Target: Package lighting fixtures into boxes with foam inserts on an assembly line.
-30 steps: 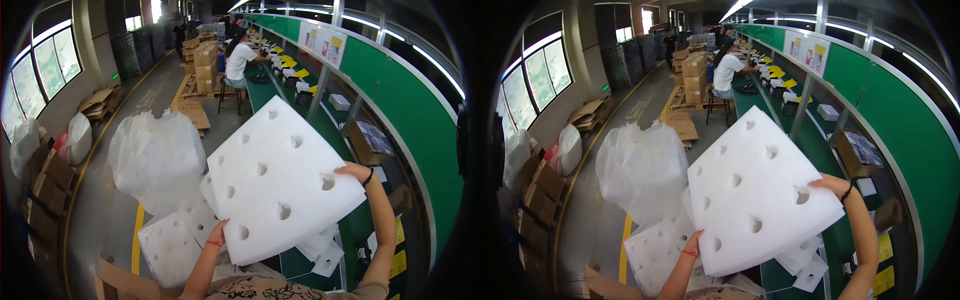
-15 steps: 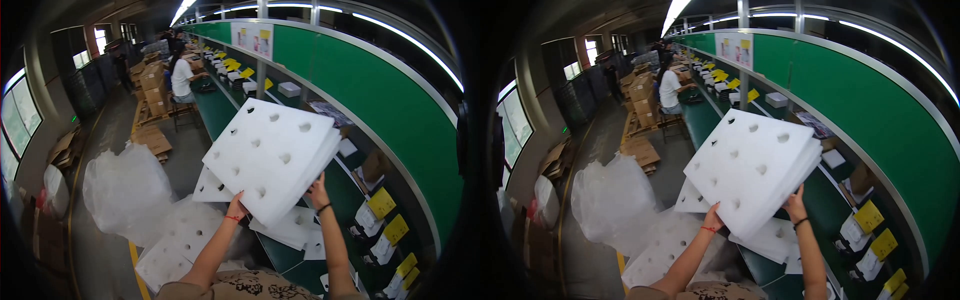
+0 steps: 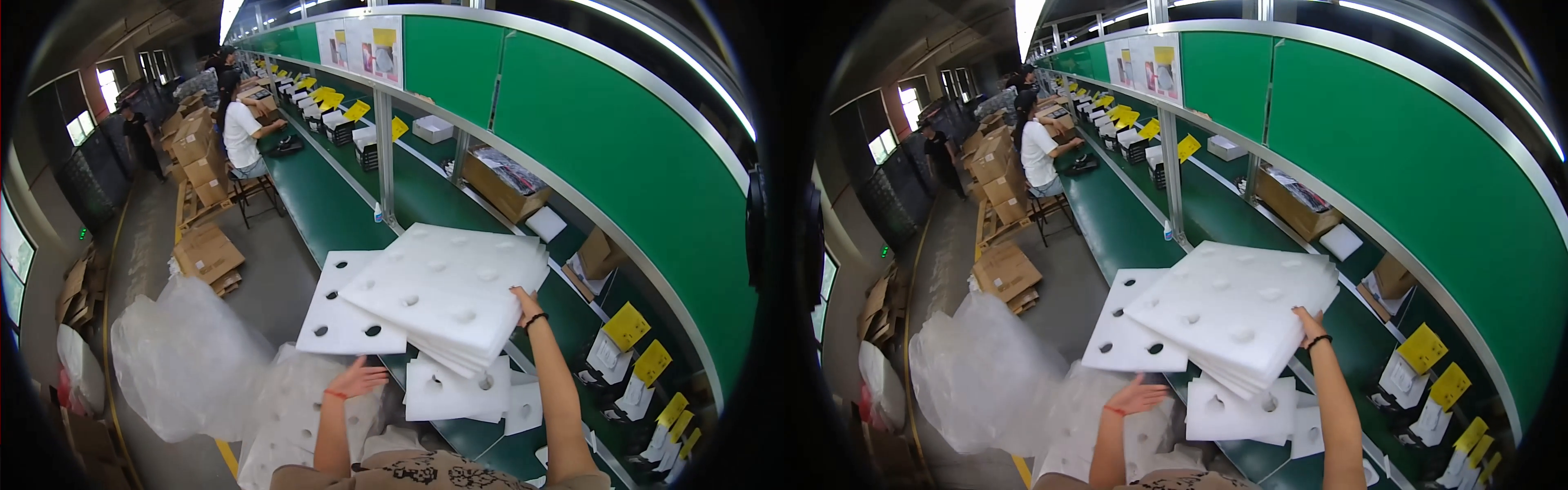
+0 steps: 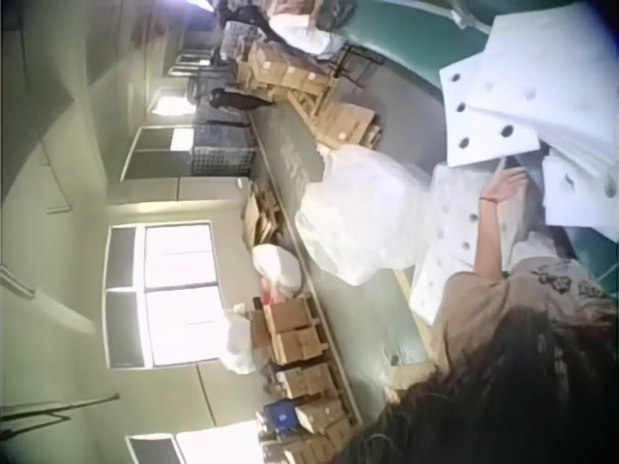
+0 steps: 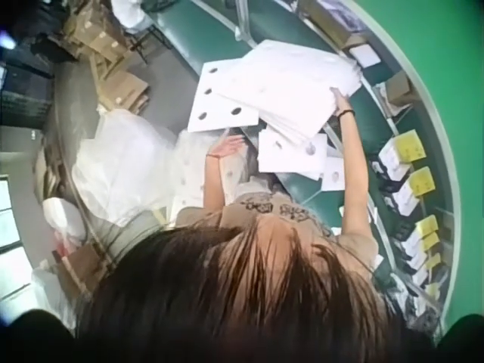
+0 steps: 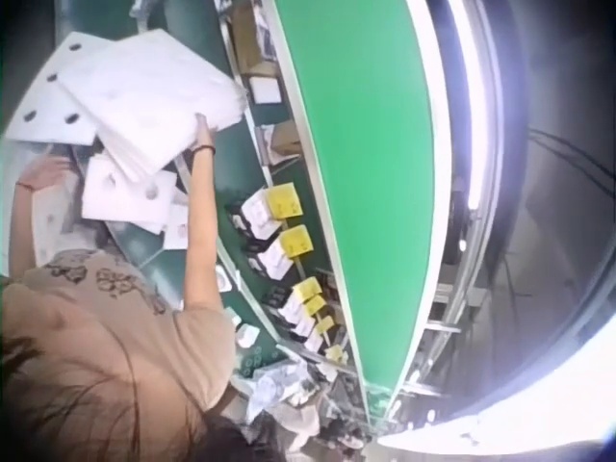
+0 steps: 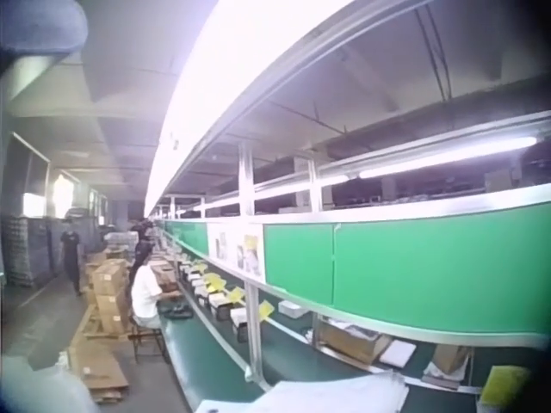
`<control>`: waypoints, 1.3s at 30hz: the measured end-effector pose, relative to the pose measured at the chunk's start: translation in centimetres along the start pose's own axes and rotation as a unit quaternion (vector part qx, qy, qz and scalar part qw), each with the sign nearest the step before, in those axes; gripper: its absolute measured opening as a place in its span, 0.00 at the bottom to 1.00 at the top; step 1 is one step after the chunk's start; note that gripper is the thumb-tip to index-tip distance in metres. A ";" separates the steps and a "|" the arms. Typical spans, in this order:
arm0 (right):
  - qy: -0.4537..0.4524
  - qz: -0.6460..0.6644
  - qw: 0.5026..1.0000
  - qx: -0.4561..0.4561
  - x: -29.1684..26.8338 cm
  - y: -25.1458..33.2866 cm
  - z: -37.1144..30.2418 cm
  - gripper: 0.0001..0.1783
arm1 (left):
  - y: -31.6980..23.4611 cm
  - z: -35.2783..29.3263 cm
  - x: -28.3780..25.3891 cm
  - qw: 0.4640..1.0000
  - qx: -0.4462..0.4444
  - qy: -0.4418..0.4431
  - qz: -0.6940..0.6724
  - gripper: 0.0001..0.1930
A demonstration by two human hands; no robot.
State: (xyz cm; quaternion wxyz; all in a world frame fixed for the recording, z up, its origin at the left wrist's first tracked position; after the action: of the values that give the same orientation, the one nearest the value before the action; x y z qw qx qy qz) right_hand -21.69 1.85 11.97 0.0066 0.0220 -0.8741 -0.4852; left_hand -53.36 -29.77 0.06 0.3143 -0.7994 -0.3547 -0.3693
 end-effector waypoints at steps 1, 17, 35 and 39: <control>-0.010 -0.003 1.000 0.003 -0.5 0.0 0.7 0.52 | -0.6 -1.7 -1.5 0.983 0.058 -0.157 -0.073 0.33; 0.197 0.054 0.979 -0.012 -1.0 3.5 2.3 0.32 | -17.7 3.3 -10.5 0.918 0.328 -0.138 -0.173 0.18; -0.062 -0.113 0.989 0.067 5.9 -0.5 5.0 0.51 | -18.9 13.1 -2.8 0.426 0.289 -0.716 0.471 0.29; -0.057 -0.118 0.990 0.041 8.2 -0.9 4.3 0.53 | -22.8 12.1 -1.1 0.362 0.505 -0.531 0.576 0.30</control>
State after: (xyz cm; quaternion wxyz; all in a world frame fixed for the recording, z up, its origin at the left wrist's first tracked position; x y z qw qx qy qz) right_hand -29.96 4.66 8.84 -0.1019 0.0978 -0.8836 -0.4464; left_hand -67.61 -8.28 -1.74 0.5421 -0.5311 -0.0220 0.6508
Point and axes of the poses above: each hand's wrist, its own z-axis towards the middle knuckle, its own x-axis out of the palm, y = z × x, the point moved 2 cm from there along z, towards the middle knuckle, and after that the axes turned 4 degrees about -z, right-handed, at the moved point
